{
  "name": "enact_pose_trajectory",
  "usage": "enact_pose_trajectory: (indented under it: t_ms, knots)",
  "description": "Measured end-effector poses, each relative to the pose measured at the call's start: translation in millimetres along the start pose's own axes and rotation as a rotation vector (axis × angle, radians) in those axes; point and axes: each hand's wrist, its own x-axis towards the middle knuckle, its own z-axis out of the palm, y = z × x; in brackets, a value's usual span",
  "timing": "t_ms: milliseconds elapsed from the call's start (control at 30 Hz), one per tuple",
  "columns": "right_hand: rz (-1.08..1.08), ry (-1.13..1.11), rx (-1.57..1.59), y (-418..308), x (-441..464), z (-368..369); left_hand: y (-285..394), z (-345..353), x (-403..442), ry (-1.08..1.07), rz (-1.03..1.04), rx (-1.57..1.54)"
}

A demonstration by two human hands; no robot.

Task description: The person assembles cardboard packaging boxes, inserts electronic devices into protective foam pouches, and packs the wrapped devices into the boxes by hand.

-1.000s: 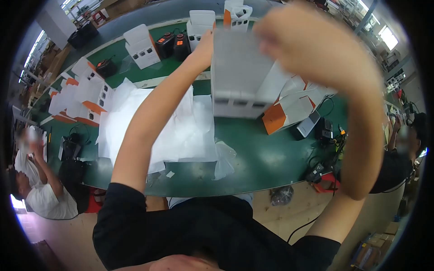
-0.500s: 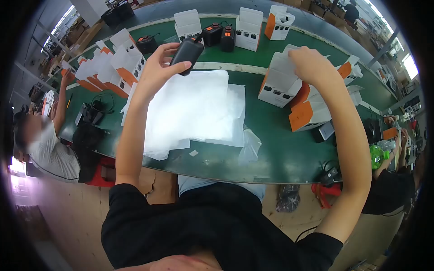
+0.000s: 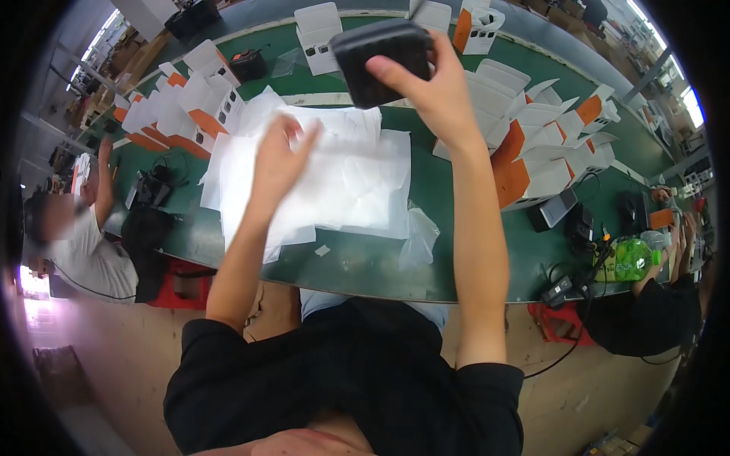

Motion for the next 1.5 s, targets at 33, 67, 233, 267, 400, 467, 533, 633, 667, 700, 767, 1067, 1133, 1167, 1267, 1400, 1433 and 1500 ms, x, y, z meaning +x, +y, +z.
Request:
enact_pose_trajectory:
  t_ms: [33,67,233,267,400,467,533,633,667,700,767,1067,1133,1167,1267,1400,1433,1500]
  knots:
    - [0.032,0.038,0.059,5,0,-6,-4,5,-19,-0.100,0.007,0.123]
    - [0.067,0.073,0.117,10,0,-10,-9,11,-39,-0.201,0.010,0.246]
    - [0.163,0.027,0.206,22,-10,-11,-33,11,-46,-0.086,-0.028,-0.113]
    - [0.160,0.008,0.173,23,-6,-11,-29,5,-45,-0.046,-0.078,-0.139]
    - [0.497,-0.163,0.377,32,-14,2,-12,-9,-40,0.063,-0.170,-0.249]
    - [0.615,-0.315,0.566,36,-20,15,-6,-6,-39,0.062,-0.140,-0.318]
    - [0.679,-0.430,0.571,34,-30,27,-9,-4,-35,0.027,-0.166,-0.494]
    - [0.606,-0.584,0.256,37,-37,43,-5,-8,-31,0.024,-0.204,-0.705]
    - [0.579,-0.625,0.163,39,-38,45,-3,-10,-30,0.032,-0.217,-0.767]
    - [0.586,-0.575,0.199,44,-37,45,-7,-11,-29,0.077,-0.192,-0.687]
    - [0.598,-0.479,0.270,50,-34,38,-14,-25,-29,0.073,-0.239,-0.689]
    - [0.500,-0.531,0.147,34,-32,25,17,-41,-14,-0.153,-0.353,-0.733]
    - [0.507,-0.502,0.172,33,-31,14,3,-28,-10,-0.107,-0.218,-0.605]
    - [0.490,-0.461,0.219,31,-28,6,6,-29,-10,-0.059,-0.188,-0.544]
    - [0.495,-0.345,0.457,17,-22,-5,24,-34,-14,0.048,-0.091,-0.381]
    - [0.498,-0.367,0.374,5,-23,16,44,-31,-23,0.084,0.155,-0.219]
    - [0.528,-0.378,0.311,6,-23,22,45,-31,-24,0.101,0.233,-0.171]
    - [0.542,-0.379,0.221,22,-23,25,41,-26,-27,0.164,0.162,-0.318]
